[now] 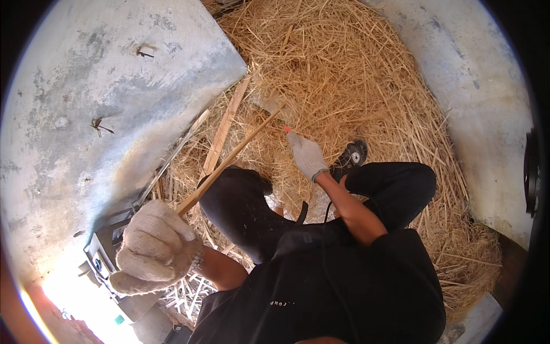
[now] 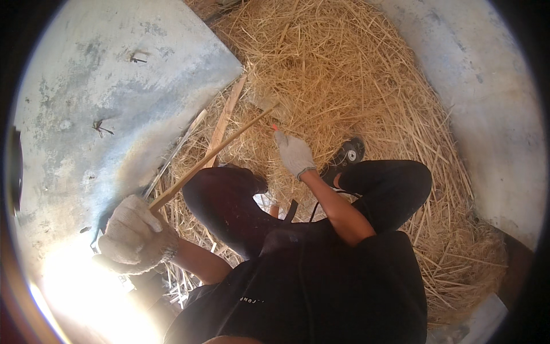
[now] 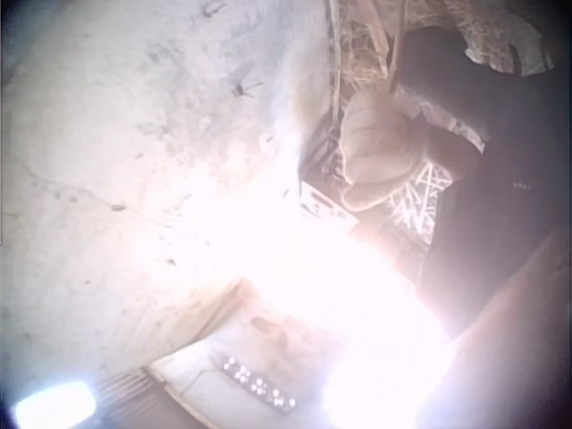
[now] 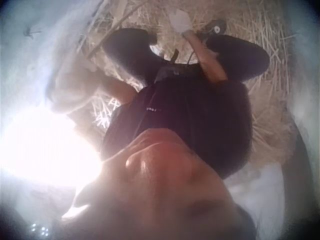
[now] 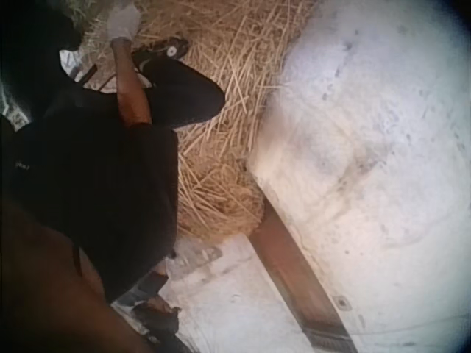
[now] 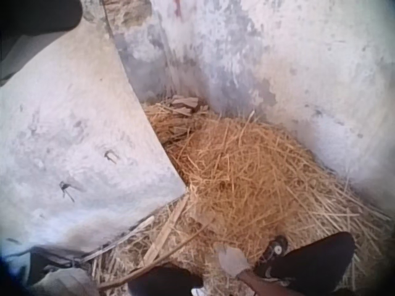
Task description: The person carves a thin bamboo stick using a small red cutter while sitting on a straw-covered floor.
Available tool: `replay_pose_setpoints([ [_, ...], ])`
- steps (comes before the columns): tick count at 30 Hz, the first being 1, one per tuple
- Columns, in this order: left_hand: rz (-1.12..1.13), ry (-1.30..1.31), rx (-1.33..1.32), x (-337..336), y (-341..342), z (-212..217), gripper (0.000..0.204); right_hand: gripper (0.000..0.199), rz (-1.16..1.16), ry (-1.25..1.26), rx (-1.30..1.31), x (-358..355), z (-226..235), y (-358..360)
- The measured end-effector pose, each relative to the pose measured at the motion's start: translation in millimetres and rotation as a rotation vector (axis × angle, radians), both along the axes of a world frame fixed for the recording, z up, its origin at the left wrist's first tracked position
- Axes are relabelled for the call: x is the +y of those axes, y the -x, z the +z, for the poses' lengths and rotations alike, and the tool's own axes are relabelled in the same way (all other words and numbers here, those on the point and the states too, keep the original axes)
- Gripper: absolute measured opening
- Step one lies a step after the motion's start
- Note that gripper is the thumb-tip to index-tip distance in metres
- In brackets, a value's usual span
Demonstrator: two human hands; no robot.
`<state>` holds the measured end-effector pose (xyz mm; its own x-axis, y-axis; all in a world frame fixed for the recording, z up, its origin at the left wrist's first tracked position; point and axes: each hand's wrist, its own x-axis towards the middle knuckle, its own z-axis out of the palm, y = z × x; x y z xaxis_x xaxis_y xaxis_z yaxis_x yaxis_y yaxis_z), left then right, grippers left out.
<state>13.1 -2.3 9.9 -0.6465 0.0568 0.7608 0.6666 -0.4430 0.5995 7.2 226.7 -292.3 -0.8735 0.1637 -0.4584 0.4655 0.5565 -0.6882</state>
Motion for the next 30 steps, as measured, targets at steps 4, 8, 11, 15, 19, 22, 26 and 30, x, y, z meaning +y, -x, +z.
replay_pose_setpoints([
  [4,0.104,-0.059,-0.049,-18,-2,-6,0.067,0.047,0.149,0.424,0.397,-25,59,-14],
  [8,0.073,-0.052,-0.05,-17,1,-7,0.065,0.05,0.264,0.355,0.315,-37,62,0],
  [11,0.077,-0.039,-0.007,-11,7,-13,0.063,0.061,0.09,0.149,0.24,-26,10,23],
  [15,0.057,-0.008,0.018,-5,3,-11,0.063,0.066,0.049,-0.128,-0.137,18,-44,36],
  [19,0.054,-0.004,0.016,-13,4,-12,0.063,0.069,0.011,0.206,0.114,7,10,17],
  [22,0.048,0.015,0.017,-15,4,-11,0.063,0.075,0.253,0.318,0.215,-7,21,9],
  [26,-0.037,0.043,0.041,-2,13,-6,0.064,0.055,0.102,-0.07,0.195,5,-105,37],
  [30,-0.044,0.055,0.055,-5,8,-6,0.064,0.075,0.051,-0.159,0.011,20,-109,50],
])
